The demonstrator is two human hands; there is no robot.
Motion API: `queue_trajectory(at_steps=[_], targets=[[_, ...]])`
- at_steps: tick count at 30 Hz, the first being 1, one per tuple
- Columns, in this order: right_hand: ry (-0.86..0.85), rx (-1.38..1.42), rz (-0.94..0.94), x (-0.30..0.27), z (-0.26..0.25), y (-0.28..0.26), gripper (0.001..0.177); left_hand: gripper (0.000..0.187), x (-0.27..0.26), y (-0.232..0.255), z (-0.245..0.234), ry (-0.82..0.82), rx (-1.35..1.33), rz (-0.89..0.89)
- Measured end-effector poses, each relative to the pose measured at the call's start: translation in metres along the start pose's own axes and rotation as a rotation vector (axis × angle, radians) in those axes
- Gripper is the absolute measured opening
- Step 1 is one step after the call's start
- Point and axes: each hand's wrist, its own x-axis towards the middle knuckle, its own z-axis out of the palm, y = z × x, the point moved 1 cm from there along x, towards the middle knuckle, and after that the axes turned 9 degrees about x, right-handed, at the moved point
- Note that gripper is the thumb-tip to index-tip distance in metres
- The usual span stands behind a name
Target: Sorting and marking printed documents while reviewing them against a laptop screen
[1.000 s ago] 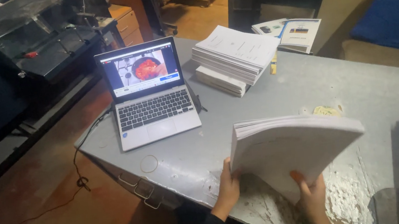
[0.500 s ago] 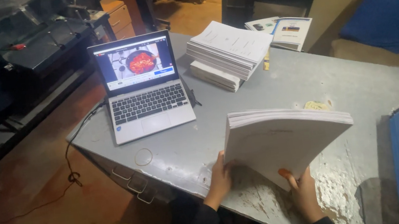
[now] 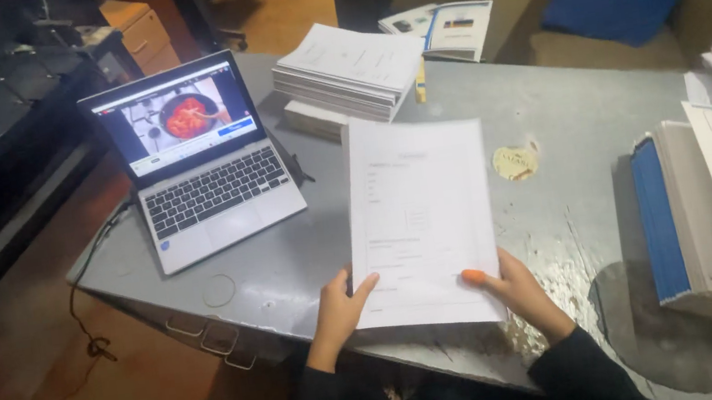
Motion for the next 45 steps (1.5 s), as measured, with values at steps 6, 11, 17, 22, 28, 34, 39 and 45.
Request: queue_trajectory(at_steps=[6, 11, 17, 22, 28, 34, 39, 45], targets=[[-0.025, 0.129, 0.340, 0.010, 0.000, 0.025, 0.066, 0.064, 0.012, -0.051, 0.038, -0.141, 0.090, -0.235], [-0.082, 0.008, 0.321, 0.005, 0.001, 0.022, 0.071, 0.065, 0.016, -0.069, 0.047, -0.161, 0.076, -0.229], [-0.060, 0.074, 0.367, 0.012, 0.000, 0.018, 0.067, 0.062, 0.003, -0.019, 0.024, -0.140, 0.020, -0.276], [-0.030, 0.088, 0.378, 0.018, -0.004, 0.034, 0.063, 0.060, -0.006, -0.002, 0.020, -0.130, 0.013, -0.302], [-0.048, 0.077, 0.383, 0.024, -0.006, 0.055, 0.065, 0.071, -0.015, 0.013, 0.012, -0.123, -0.032, -0.328], [-0.032, 0.097, 0.396, 0.021, -0.004, 0.050, 0.065, 0.071, -0.013, 0.006, 0.016, -0.110, -0.006, -0.345], [-0.042, 0.032, 0.378, 0.017, -0.003, 0.033, 0.062, 0.067, -0.018, 0.012, 0.015, -0.086, 0.014, -0.332], [-0.030, 0.013, 0.366, 0.011, -0.003, 0.020, 0.063, 0.065, -0.019, 0.013, 0.016, -0.101, 0.024, -0.313]])
